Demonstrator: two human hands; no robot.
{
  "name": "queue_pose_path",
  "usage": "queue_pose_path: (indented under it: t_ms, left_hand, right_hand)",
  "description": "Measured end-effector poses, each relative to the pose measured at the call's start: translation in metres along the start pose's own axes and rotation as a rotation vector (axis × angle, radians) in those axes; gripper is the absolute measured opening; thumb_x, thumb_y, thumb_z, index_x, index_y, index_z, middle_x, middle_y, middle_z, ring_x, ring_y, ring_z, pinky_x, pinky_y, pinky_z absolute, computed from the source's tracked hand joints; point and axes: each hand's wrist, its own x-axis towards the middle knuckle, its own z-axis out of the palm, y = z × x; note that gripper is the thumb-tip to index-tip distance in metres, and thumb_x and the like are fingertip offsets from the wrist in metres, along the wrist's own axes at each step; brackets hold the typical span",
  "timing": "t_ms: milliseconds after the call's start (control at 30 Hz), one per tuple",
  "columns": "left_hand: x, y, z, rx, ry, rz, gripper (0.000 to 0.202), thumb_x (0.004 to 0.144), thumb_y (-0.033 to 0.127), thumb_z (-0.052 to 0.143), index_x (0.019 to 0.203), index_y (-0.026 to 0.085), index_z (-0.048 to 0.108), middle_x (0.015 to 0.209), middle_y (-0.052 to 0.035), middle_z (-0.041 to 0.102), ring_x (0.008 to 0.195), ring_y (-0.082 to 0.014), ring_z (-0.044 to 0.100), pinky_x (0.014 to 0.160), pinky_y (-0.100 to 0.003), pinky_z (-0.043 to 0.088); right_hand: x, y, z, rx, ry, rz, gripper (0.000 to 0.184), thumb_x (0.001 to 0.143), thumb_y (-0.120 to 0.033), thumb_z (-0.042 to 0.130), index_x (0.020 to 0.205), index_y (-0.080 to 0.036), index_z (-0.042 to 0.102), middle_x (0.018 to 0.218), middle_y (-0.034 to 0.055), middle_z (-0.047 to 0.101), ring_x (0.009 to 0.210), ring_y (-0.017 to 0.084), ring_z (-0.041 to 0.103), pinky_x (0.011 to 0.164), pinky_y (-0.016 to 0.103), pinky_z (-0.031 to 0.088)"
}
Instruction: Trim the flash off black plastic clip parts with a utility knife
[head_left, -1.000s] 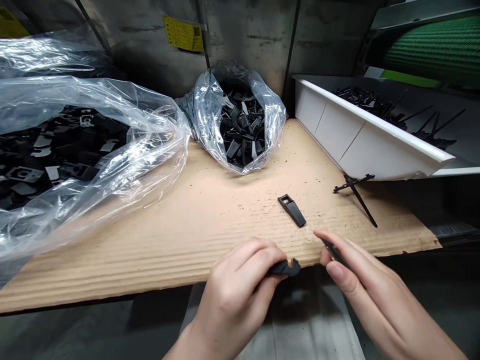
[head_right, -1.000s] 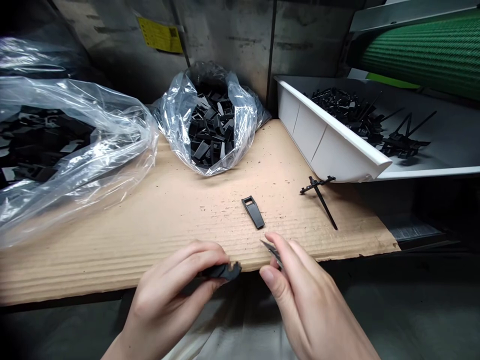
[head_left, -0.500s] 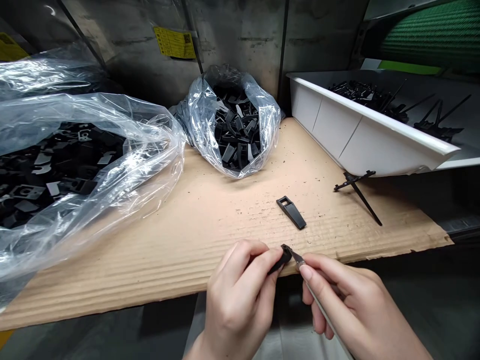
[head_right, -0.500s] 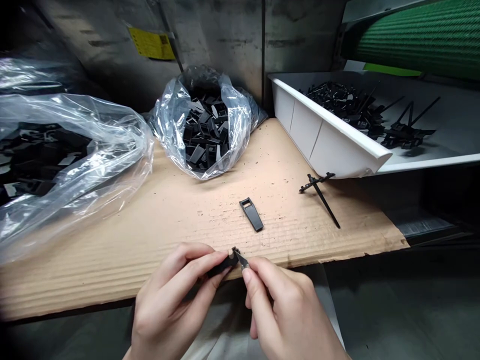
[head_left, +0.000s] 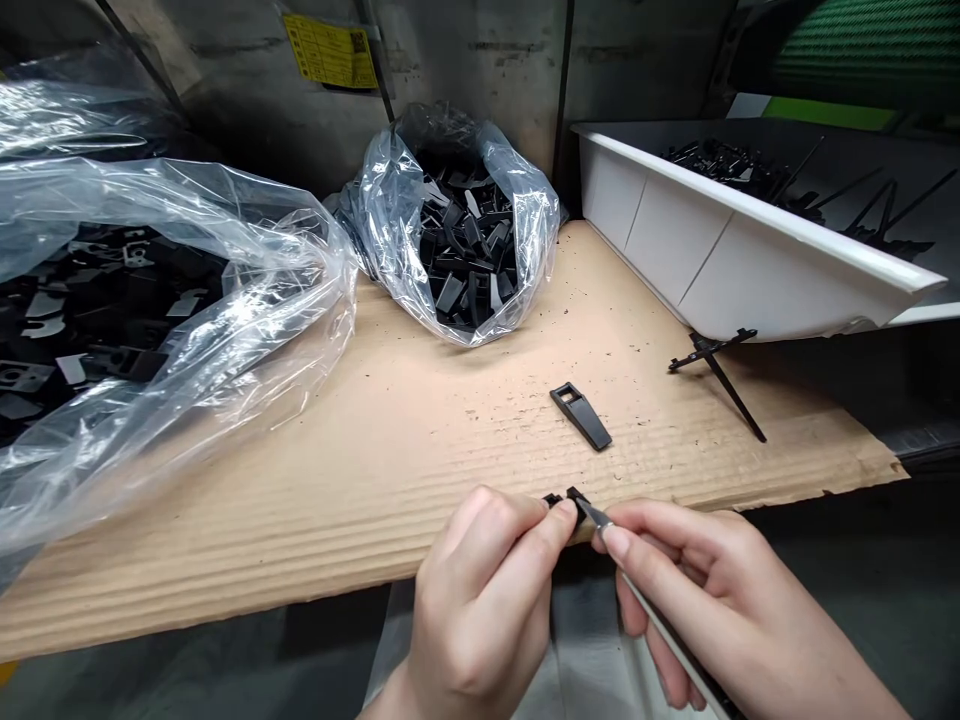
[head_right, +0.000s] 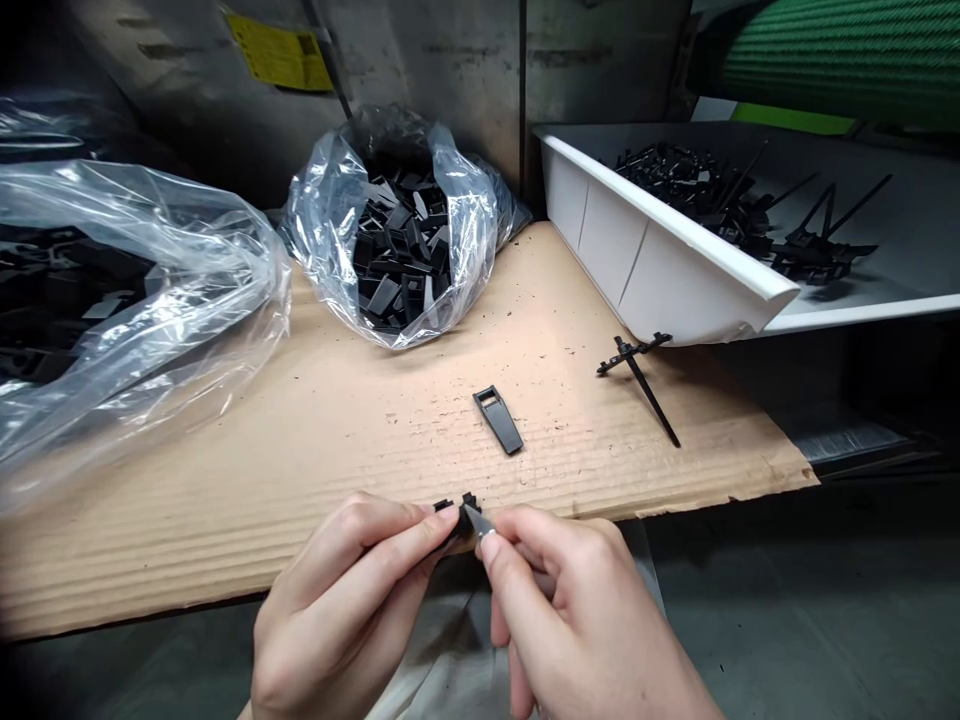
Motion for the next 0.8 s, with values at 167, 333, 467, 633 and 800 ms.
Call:
queue_pose_path:
  t_ms: [167, 333, 467, 633, 800]
  left_hand:
    - [0.002, 0.000, -0.001, -0.002, -0.001, -0.020, 0.028, 0.075, -0.006, 0.056, 0.096, 0.011, 0.064, 0.076, -0.0066, 0.063, 0.067, -0.0164, 0.058, 0.053, -0.028, 0.051]
    - [0.003, -0.002, -0.003, 0.012, -0.049, -0.101, 0.024, 0.076, -0.002, 0.057, 0.094, 0.012, 0.065, 0.075, -0.0059, 0.061, 0.066, -0.0153, 0.058, 0.055, -0.026, 0.050]
    - [0.008, -0.001, -0.005, -0.016, -0.093, -0.157, 0.020, 0.077, -0.001, 0.056, 0.091, 0.010, 0.065, 0.073, -0.0050, 0.058, 0.064, -0.0138, 0.057, 0.056, -0.024, 0.048]
    - [0.010, 0.000, -0.006, -0.035, -0.098, -0.150, 0.022, 0.078, -0.001, 0.053, 0.089, 0.014, 0.064, 0.073, -0.0045, 0.060, 0.064, -0.0147, 0.058, 0.055, -0.025, 0.050]
    - [0.006, -0.002, -0.003, 0.003, -0.053, -0.034, 0.027, 0.077, -0.004, 0.054, 0.095, 0.013, 0.064, 0.076, -0.0065, 0.062, 0.065, -0.0159, 0.057, 0.053, -0.027, 0.049]
  right_hand:
    - [-0.005, -0.004, -0.005, 0.030, 0.041, 0.004, 0.034, 0.084, -0.043, 0.046, 0.060, -0.020, 0.050, 0.046, -0.0061, 0.047, 0.028, 0.006, 0.045, 0.033, 0.018, 0.034]
    - [-0.005, 0.000, -0.007, -0.038, 0.146, -0.108, 0.032, 0.086, -0.041, 0.045, 0.065, -0.020, 0.055, 0.054, -0.0021, 0.057, 0.035, 0.009, 0.052, 0.038, 0.019, 0.043]
    - [-0.002, 0.005, -0.005, -0.312, 0.395, -0.322, 0.033, 0.083, -0.046, 0.050, 0.069, -0.019, 0.064, 0.053, 0.0013, 0.060, 0.043, 0.012, 0.058, 0.041, 0.020, 0.047]
    - [-0.002, 0.013, -0.007, -0.617, 0.539, -0.529, 0.033, 0.085, -0.044, 0.049, 0.079, -0.019, 0.070, 0.058, 0.0042, 0.062, 0.052, 0.015, 0.061, 0.048, 0.022, 0.050]
    - [-0.006, 0.024, -0.012, -0.867, 0.577, -0.688, 0.024, 0.088, -0.028, 0.048, 0.095, -0.018, 0.069, 0.071, 0.0069, 0.066, 0.064, 0.017, 0.064, 0.059, 0.024, 0.051]
